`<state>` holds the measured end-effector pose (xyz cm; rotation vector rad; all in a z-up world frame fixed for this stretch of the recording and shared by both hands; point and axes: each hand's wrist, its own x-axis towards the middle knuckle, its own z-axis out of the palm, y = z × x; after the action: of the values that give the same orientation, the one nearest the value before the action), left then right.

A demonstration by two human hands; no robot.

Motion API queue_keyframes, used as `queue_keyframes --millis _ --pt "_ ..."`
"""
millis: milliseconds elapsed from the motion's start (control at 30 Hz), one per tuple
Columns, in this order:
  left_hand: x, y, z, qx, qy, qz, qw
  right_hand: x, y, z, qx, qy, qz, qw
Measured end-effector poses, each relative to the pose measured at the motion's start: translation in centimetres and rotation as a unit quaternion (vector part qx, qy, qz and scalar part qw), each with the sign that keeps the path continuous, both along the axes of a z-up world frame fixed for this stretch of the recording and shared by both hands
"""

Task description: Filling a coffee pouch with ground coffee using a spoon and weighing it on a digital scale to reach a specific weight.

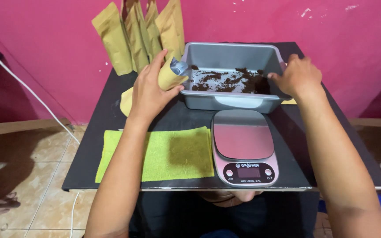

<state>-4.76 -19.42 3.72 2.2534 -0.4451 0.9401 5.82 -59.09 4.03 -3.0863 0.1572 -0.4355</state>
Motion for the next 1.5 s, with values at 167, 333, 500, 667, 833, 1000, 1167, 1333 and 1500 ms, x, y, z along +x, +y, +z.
queue_keyframes --millis 167,333,500,667,833,1000,1167,1333,1500 --pt "-1.3 -0.7 1.6 -0.018 0.102 0.018 0.994 -0.9 -0.7 -1.8 0.09 0.005 -0.002 0.996" --pt "-1.1 -0.5 1.4 -0.031 0.083 0.027 0.996 -5.9 3.0 0.7 0.176 -0.033 0.061 0.982" --pt "-0.8 -0.5 1.3 -0.006 0.088 0.056 0.995 -6.2 3.0 0.5 0.157 -0.076 0.108 0.979" --pt "-2.4 -1.1 2.4 -0.002 0.111 0.049 0.993 -6.8 2.6 0.2 0.123 -0.104 0.139 0.977" --pt "-3.3 -1.5 3.6 -0.009 0.155 0.036 0.987 -7.4 2.5 -0.8 0.108 -0.138 0.162 0.971" --pt "-1.4 -1.1 1.7 0.046 0.178 0.035 0.982 -5.0 0.3 -3.4 -0.141 -0.331 0.17 0.918" --pt "-1.5 -0.9 1.9 0.042 0.184 0.024 0.982 -6.3 4.0 -0.1 -0.069 -0.153 0.243 0.955" --pt "-2.4 -1.2 2.6 0.027 0.181 0.006 0.983 -6.4 9.0 3.1 0.055 0.235 0.208 0.948" --pt "-2.4 -1.2 2.6 0.029 0.185 0.011 0.982 -1.3 9.1 -1.0 -0.069 0.18 0.166 0.967"
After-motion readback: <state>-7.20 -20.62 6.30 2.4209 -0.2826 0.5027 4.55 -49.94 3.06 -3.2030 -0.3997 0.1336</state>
